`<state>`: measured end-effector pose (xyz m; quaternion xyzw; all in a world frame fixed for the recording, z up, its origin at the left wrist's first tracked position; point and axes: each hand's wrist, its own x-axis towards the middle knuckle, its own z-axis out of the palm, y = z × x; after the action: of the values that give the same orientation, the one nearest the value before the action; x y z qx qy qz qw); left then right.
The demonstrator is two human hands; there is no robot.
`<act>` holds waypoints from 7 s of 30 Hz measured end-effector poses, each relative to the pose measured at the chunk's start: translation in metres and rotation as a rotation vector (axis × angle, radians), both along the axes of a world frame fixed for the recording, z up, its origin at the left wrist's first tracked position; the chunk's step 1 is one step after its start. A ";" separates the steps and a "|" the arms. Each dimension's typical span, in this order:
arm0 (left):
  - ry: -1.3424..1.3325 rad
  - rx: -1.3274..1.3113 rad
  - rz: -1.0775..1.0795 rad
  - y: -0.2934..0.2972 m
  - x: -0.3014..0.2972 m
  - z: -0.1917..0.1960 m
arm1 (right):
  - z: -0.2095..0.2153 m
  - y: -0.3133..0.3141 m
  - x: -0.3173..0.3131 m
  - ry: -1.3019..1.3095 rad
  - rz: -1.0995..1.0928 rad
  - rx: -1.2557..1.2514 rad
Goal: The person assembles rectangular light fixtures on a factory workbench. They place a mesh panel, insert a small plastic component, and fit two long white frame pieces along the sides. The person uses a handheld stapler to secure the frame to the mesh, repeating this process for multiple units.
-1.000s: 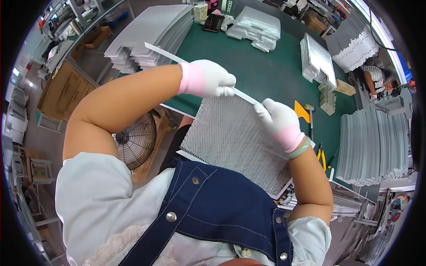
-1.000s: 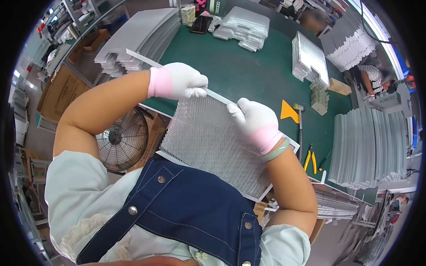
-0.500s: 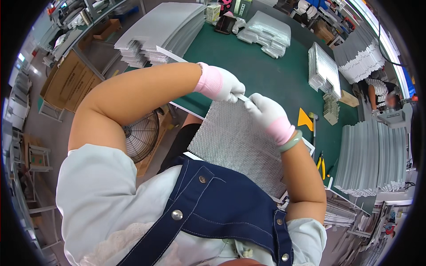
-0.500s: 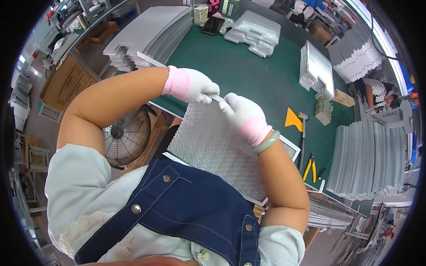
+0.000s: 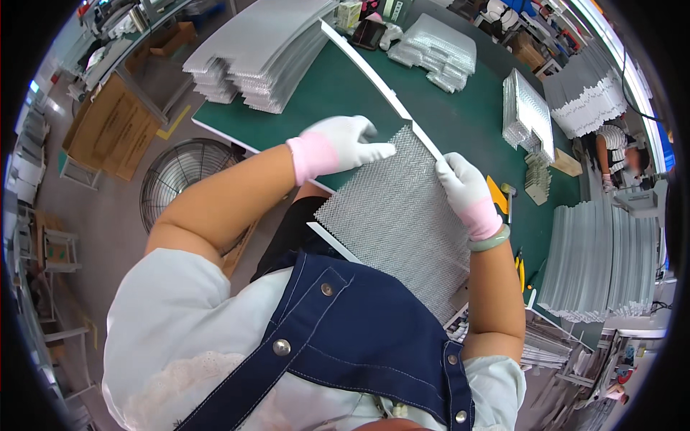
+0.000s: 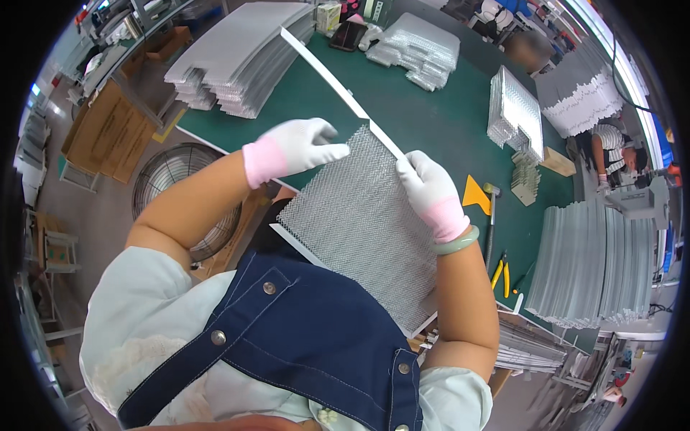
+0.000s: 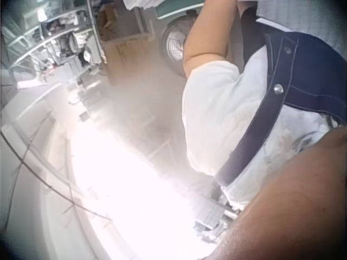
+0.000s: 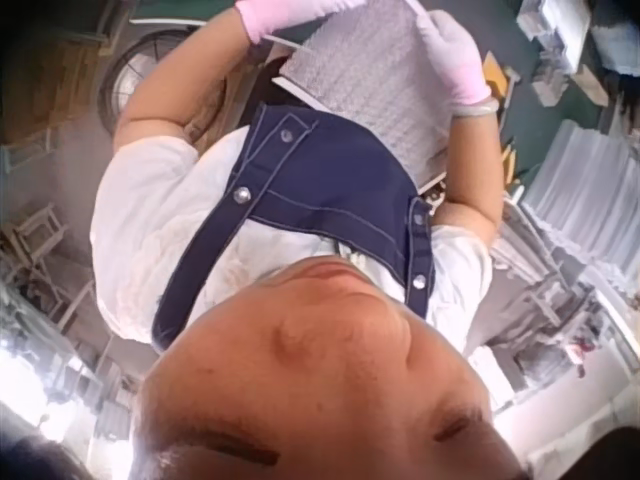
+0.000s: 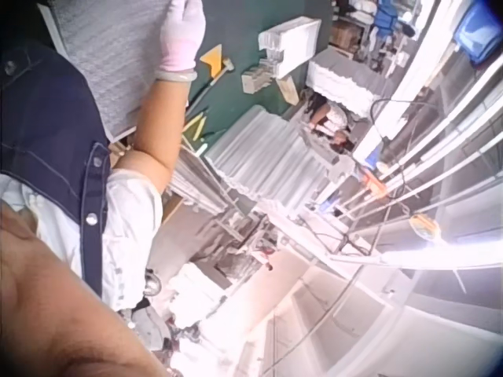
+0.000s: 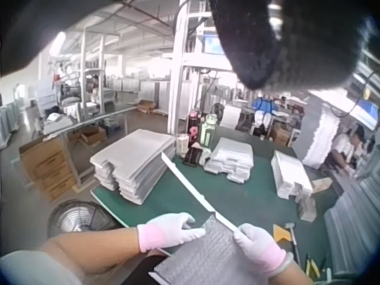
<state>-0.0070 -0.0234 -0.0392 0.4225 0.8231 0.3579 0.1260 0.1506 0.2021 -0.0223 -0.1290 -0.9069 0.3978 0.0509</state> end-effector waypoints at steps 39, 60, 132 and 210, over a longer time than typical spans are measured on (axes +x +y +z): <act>0.278 -0.201 -0.541 0.007 -0.014 0.078 | 0.051 -0.047 0.124 -0.464 0.457 -0.475; 0.685 -0.201 -0.344 -0.008 0.032 0.068 | 0.056 -0.053 0.002 0.257 0.284 0.521; -0.094 0.450 -0.298 0.042 -0.025 0.102 | 0.046 0.006 0.102 0.624 -0.429 -0.169; -0.606 0.833 -0.549 0.149 -0.018 0.106 | 0.100 0.087 0.046 1.034 -0.266 0.048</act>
<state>-0.0248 0.1254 0.0668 0.5129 0.4005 0.7107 0.2672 0.1966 0.2887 0.0776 -0.0287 -0.7483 0.3787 0.5439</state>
